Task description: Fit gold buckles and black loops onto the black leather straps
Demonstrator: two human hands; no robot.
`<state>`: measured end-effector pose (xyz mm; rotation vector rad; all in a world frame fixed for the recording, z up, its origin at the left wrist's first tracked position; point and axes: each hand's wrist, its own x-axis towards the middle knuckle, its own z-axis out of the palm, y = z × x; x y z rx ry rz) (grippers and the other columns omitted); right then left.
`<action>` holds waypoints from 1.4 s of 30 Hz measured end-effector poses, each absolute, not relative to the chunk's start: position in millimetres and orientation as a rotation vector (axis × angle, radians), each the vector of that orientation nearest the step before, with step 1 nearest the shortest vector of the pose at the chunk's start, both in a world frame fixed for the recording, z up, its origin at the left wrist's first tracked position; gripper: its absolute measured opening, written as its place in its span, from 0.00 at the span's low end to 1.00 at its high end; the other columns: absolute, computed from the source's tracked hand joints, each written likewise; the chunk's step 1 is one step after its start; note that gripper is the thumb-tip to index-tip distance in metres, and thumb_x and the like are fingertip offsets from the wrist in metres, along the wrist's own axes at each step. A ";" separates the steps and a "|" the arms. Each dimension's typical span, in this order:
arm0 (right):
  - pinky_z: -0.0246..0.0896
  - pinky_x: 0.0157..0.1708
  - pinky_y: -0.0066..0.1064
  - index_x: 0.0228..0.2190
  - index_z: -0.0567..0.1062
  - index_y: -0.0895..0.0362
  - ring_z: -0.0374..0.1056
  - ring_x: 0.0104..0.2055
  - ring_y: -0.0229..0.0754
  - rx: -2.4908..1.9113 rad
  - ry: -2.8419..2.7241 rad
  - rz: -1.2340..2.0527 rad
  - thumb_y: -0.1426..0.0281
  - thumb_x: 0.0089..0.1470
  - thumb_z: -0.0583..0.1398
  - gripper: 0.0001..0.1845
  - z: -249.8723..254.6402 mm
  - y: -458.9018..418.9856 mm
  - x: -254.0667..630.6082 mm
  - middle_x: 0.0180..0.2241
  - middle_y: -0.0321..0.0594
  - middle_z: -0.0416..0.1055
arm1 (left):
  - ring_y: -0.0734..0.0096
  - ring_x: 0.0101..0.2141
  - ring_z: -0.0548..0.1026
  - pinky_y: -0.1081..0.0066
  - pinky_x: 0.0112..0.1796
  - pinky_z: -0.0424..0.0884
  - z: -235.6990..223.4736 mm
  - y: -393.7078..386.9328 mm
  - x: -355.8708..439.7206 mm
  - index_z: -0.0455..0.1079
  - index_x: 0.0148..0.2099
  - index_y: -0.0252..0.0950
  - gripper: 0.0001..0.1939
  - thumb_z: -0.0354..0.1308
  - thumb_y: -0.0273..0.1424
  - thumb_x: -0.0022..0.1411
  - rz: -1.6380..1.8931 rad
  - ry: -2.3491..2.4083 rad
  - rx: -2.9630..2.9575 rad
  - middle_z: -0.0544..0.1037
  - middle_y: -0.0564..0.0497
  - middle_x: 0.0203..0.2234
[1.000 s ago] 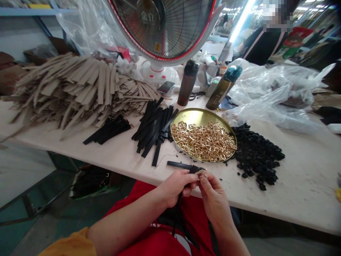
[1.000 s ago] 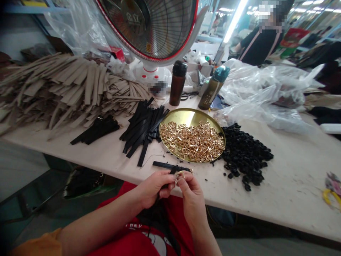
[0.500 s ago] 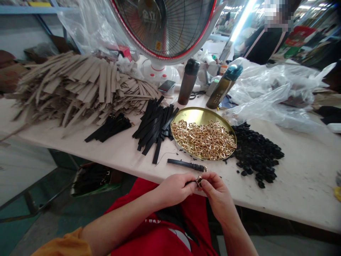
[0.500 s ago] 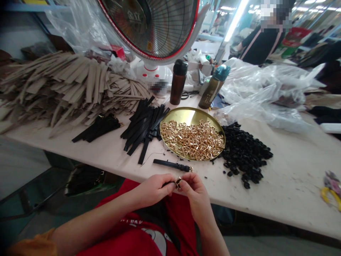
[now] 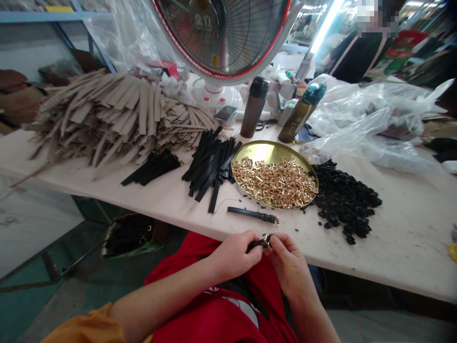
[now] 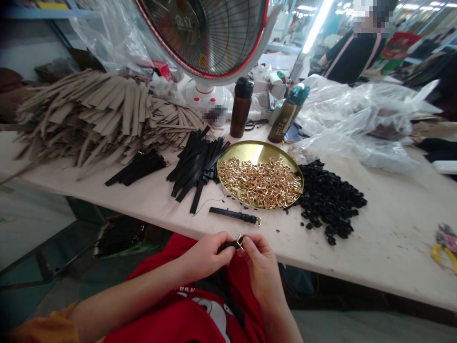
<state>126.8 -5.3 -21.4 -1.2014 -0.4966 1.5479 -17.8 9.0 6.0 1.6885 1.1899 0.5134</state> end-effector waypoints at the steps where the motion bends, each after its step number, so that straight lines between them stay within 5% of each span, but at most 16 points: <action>1: 0.60 0.24 0.23 0.24 0.72 0.55 0.61 0.22 0.30 -1.182 -0.465 1.568 0.67 0.39 0.65 0.08 -20.8 -5.7 124.5 0.22 0.30 0.69 | 0.73 0.26 0.68 0.76 0.26 0.59 5.4 8.2 -18.0 0.65 0.33 0.35 0.09 0.45 0.31 0.57 0.513 1.214 1.683 0.72 0.54 0.24; 22: 0.59 0.29 0.27 0.27 0.70 0.56 0.63 0.26 0.35 -1.342 -0.620 1.514 0.63 0.45 0.61 0.09 -27.0 -10.4 110.4 0.24 0.33 0.69 | 0.83 0.15 0.60 0.80 0.16 0.55 -14.6 17.7 -11.1 0.60 0.34 0.34 0.10 0.48 0.37 0.57 0.538 1.040 1.115 0.69 0.55 0.21; 30: 0.57 0.23 0.28 0.21 0.66 0.54 0.58 0.20 0.35 -1.269 -0.488 1.621 0.60 0.44 0.60 0.12 -33.3 -5.4 116.1 0.18 0.30 0.63 | 0.84 0.13 0.57 0.79 0.16 0.51 -14.7 23.5 -12.6 0.57 0.29 0.35 0.10 0.50 0.36 0.54 0.495 0.970 0.949 0.68 0.57 0.17; 37: 0.55 0.34 0.32 0.24 0.71 0.54 0.62 0.32 0.41 -1.547 -1.286 0.870 0.65 0.46 0.60 0.06 -26.9 -20.3 120.5 0.27 0.37 0.66 | 0.83 0.14 0.58 0.80 0.16 0.53 -10.5 17.2 -11.1 0.58 0.28 0.35 0.10 0.50 0.37 0.54 0.511 1.058 1.042 0.67 0.57 0.17; 42: 0.58 0.31 0.31 0.28 0.71 0.56 0.64 0.29 0.41 -1.469 -1.018 1.324 0.63 0.47 0.59 0.09 -23.0 -18.3 123.6 0.24 0.36 0.69 | 0.83 0.13 0.57 0.80 0.15 0.51 -6.8 9.3 -14.3 0.56 0.28 0.35 0.13 0.50 0.39 0.55 0.513 1.036 1.093 0.66 0.58 0.15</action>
